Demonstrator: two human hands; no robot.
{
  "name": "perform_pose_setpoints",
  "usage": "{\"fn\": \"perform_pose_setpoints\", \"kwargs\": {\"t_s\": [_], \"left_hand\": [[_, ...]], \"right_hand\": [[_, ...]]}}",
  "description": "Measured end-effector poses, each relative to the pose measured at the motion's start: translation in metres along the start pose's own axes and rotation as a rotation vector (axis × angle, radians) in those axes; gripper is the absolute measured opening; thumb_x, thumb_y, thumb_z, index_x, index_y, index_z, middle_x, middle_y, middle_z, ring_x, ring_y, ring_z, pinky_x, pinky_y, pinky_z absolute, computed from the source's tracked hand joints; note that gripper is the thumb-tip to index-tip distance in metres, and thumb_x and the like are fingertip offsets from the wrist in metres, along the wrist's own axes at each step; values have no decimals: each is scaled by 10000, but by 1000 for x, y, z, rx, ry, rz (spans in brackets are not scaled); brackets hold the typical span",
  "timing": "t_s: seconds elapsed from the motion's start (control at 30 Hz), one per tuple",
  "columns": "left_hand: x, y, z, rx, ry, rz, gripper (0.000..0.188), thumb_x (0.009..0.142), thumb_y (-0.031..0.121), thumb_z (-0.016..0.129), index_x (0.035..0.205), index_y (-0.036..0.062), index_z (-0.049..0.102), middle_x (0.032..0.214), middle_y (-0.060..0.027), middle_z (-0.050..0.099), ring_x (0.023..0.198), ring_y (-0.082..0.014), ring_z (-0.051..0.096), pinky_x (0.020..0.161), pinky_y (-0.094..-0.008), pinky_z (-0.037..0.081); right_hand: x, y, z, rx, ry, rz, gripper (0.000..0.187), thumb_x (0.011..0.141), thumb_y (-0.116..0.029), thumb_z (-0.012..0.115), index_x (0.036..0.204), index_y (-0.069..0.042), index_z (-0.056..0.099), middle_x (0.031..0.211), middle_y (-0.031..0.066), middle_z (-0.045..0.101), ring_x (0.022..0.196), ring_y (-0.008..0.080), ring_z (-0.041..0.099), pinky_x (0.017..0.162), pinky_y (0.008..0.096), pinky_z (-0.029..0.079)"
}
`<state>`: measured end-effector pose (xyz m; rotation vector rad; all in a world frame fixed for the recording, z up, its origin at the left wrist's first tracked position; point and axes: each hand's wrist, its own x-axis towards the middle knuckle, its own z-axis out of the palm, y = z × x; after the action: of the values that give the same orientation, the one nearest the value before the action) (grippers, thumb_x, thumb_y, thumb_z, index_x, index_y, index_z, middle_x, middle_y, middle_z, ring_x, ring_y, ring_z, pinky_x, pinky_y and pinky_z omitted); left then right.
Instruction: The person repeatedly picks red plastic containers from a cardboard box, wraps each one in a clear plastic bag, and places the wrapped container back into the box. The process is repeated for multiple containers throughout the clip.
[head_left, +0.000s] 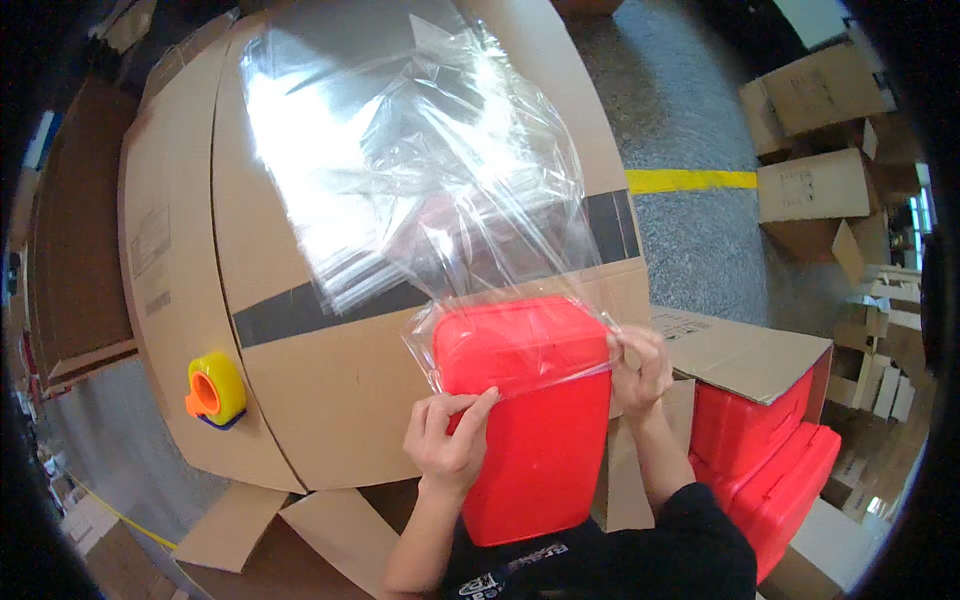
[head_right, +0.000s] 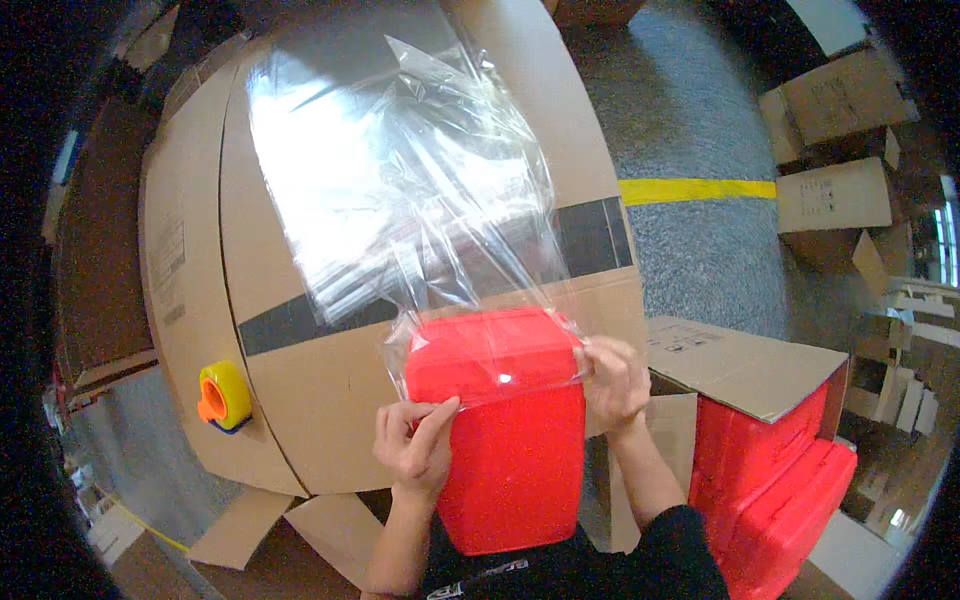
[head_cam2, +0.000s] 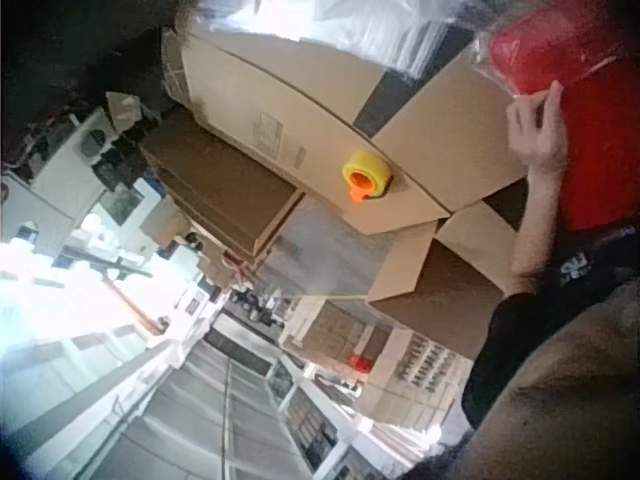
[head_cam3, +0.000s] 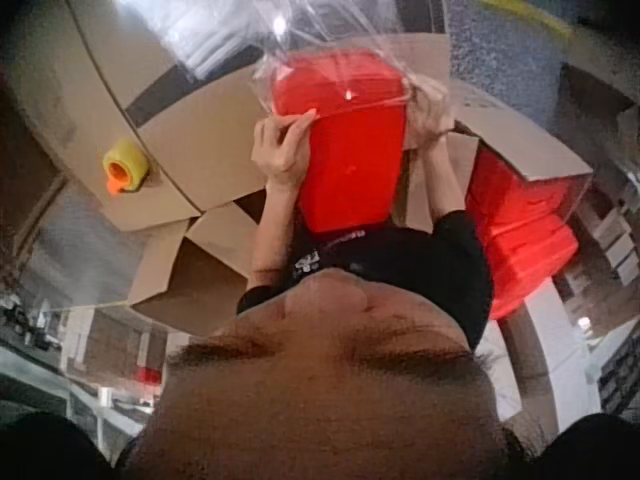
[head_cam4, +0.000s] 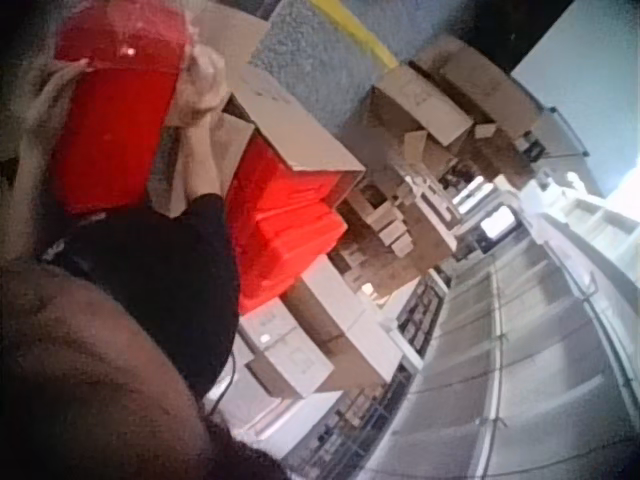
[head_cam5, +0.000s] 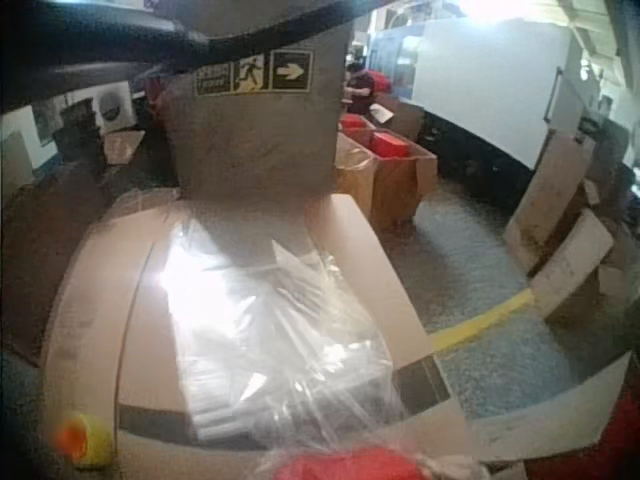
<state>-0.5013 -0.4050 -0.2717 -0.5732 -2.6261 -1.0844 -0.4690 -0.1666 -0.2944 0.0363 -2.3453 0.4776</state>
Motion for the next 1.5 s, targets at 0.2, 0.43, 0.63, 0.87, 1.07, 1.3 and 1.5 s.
{"fn": "perform_pose_setpoints", "kwargs": {"t_s": [0.2,0.43,0.63,0.87,1.07,1.3,1.5], "left_hand": [[-5,-3,0,13,-57,69,315,637,-16,734,891,170,752,746,1,569,691,-189,523,599,-290,438],[-8,-6,0,47,-92,85,389,573,21,699,910,200,771,788,14,578,735,-203,520,663,-306,460],[-14,-10,-10,17,-226,134,306,604,-16,761,841,177,758,748,-1,528,745,-206,475,703,-343,410],[-32,-48,0,-66,63,-134,573,945,433,497,1397,91,416,1241,-128,545,1150,-275,494,1000,-399,365],[-52,-117,31,-814,-456,-809,632,989,489,347,1423,29,366,1387,-143,461,1276,-255,425,1076,-401,327],[-84,-96,20,-755,-426,-814,632,1022,468,240,1320,-34,484,1215,-178,608,1135,-223,537,1024,-357,366],[-92,-74,-9,-693,-556,-956,599,1014,455,316,1405,10,402,1082,-145,661,994,-241,588,904,-371,424]], "right_hand": [[-10,2,-29,205,-278,89,366,687,75,721,1023,-29,616,933,128,604,860,259,649,713,323,555],[-1,23,-43,454,-521,232,455,691,88,650,1112,-76,601,1103,122,591,1044,293,590,867,374,508],[-33,32,23,247,-183,368,378,769,21,698,1129,-26,592,997,130,652,871,263,658,743,320,540],[-66,19,8,108,-148,407,272,778,34,658,1048,7,642,871,133,654,734,294,652,654,351,535],[-81,39,18,443,-223,758,299,754,53,649,1039,-35,645,919,132,654,844,318,645,732,370,529],[-88,45,30,494,-621,507,187,785,-62,673,949,11,621,894,156,626,808,293,630,705,357,504],[-120,32,14,441,-749,492,229,786,-61,688,985,24,612,932,164,637,830,309,640,726,356,514]]}}
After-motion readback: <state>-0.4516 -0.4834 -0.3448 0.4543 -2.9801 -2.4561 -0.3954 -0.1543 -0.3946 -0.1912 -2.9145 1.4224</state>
